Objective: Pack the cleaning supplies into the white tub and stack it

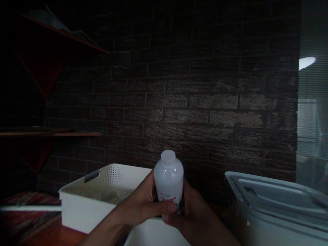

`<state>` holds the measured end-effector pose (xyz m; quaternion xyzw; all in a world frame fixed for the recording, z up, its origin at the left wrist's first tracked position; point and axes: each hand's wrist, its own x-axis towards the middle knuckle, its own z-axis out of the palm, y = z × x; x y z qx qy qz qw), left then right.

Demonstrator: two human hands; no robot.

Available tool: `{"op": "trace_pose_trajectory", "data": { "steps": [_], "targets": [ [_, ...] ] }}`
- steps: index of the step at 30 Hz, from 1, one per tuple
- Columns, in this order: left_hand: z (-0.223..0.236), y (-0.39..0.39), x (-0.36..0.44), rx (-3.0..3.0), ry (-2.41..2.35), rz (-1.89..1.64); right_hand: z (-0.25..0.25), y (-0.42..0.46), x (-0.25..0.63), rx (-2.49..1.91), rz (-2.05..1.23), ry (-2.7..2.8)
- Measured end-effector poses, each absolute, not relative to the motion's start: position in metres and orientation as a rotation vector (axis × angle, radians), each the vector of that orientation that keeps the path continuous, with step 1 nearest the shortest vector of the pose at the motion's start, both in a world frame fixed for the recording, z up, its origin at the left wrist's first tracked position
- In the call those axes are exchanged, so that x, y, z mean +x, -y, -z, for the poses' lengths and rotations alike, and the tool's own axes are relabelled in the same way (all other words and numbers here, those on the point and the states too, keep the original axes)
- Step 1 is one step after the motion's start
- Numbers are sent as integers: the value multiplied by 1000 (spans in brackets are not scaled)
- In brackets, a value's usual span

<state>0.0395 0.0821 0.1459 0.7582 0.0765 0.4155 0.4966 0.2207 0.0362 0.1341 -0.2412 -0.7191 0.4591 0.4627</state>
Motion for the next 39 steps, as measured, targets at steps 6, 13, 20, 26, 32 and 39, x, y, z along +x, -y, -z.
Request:
{"op": "trace_pose_trajectory", "data": {
  "steps": [6, 13, 20, 26, 32, 39],
  "targets": [
    [-146, -81, 40, 1788, -185, -1017, -134, -35, 220, -578, -1143, 1765],
    [-142, -88, 45, 1571, -233, -1121, -132, -37, 222, -689, -1106, 1785],
    [-148, -95, 50, 1326, -293, -1161, -131, -39, 224, -713, -1291, 1644],
    [-151, -99, 55, 1257, -365, -1038, -139, -40, 229, -581, -1589, 1303],
    [-148, -104, 57, 1295, -411, -950, -143, -43, 234, -547, -1757, 1173],
    [-148, -104, 57, 1328, -445, -937, -147, -43, 234, -520, -1781, 1134]
  ]
}}
